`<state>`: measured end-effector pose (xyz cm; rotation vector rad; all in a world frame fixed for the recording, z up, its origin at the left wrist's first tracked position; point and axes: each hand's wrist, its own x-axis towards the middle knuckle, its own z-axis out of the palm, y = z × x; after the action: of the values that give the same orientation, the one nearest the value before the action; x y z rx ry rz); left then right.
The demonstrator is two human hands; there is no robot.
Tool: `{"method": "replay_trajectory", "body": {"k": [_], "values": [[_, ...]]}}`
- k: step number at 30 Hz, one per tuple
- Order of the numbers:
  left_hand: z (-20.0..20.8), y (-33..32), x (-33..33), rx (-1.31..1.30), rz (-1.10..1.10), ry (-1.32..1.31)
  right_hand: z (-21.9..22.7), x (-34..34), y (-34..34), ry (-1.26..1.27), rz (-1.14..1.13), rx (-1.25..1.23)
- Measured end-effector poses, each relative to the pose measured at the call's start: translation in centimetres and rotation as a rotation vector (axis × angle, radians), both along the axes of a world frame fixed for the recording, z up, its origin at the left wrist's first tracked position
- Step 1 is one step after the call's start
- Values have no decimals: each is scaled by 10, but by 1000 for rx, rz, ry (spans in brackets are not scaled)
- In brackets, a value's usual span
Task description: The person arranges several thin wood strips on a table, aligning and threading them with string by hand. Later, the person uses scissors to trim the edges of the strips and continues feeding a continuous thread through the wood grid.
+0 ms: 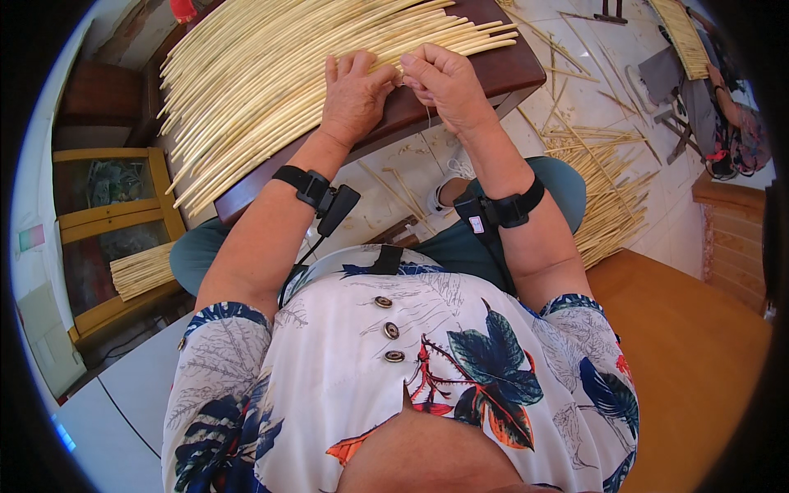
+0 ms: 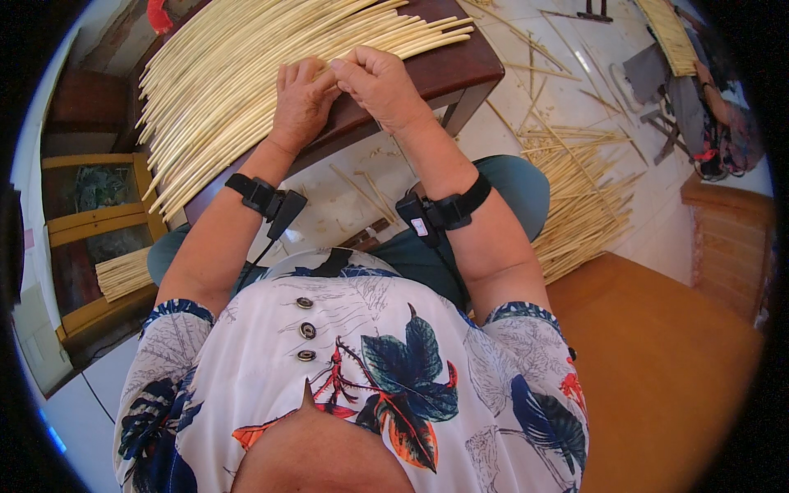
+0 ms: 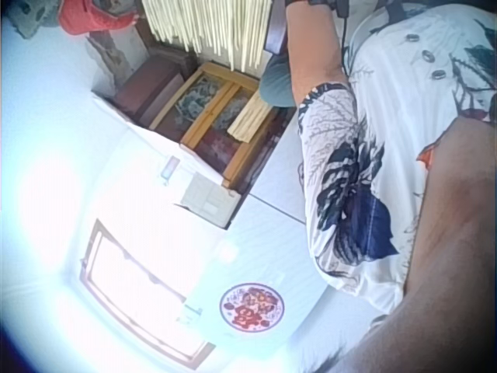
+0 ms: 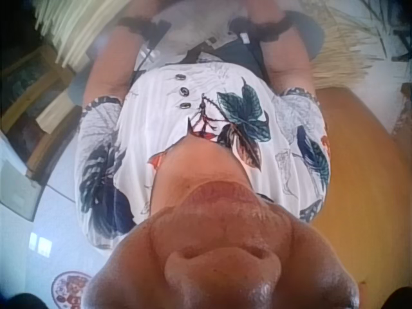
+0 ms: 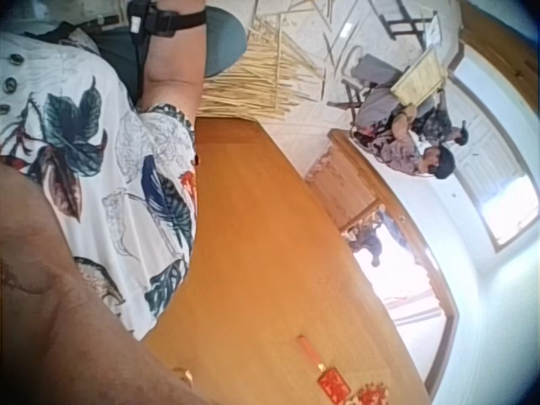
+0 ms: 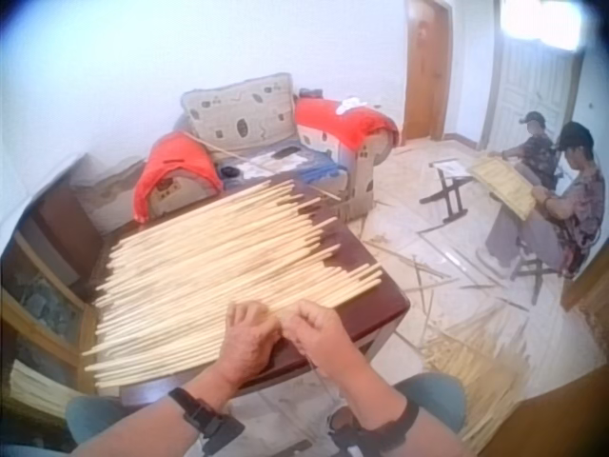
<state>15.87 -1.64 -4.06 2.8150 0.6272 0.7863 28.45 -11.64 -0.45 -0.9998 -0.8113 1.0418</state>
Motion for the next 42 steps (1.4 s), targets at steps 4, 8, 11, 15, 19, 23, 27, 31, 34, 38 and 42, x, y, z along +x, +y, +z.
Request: {"method": "replay_trajectory", "body": {"k": [4, 8, 11, 15, 19, 23, 27, 31, 34, 38, 42], "values": [[-1, 4, -1, -57, -14, -40, 6, 2, -2, -11, 67, -16], [-3, 11, -5, -183, -95, -122, 6, 2, -4, -481, 35, 131], [-7, 16, -6, -219, -107, -191, 11, -7, -14, -855, -19, 207], [-1, 13, -6, -211, -119, -158, 13, -29, -25, -1159, 29, 56], [-2, 13, -7, -204, -122, -112, -7, -39, -22, -1153, 195, -39], [-2, 15, -7, -259, -122, -112, -3, -25, -21, -1162, 204, 14], [-1, 16, -7, -225, -125, -110, 2, 3, -20, -921, 282, -80], [3, 14, -8, -142, -159, -107, -9, 17, -7, -1172, -79, -65], [3, 15, -8, -168, -170, -124, -23, 14, 7, -1256, -319, -14], [1, 16, -8, -216, -153, -167, -35, 4, 22, -1340, -417, -13], [0, 15, -7, -218, -127, -217, -39, -2, 27, -1420, -413, -15]]}}
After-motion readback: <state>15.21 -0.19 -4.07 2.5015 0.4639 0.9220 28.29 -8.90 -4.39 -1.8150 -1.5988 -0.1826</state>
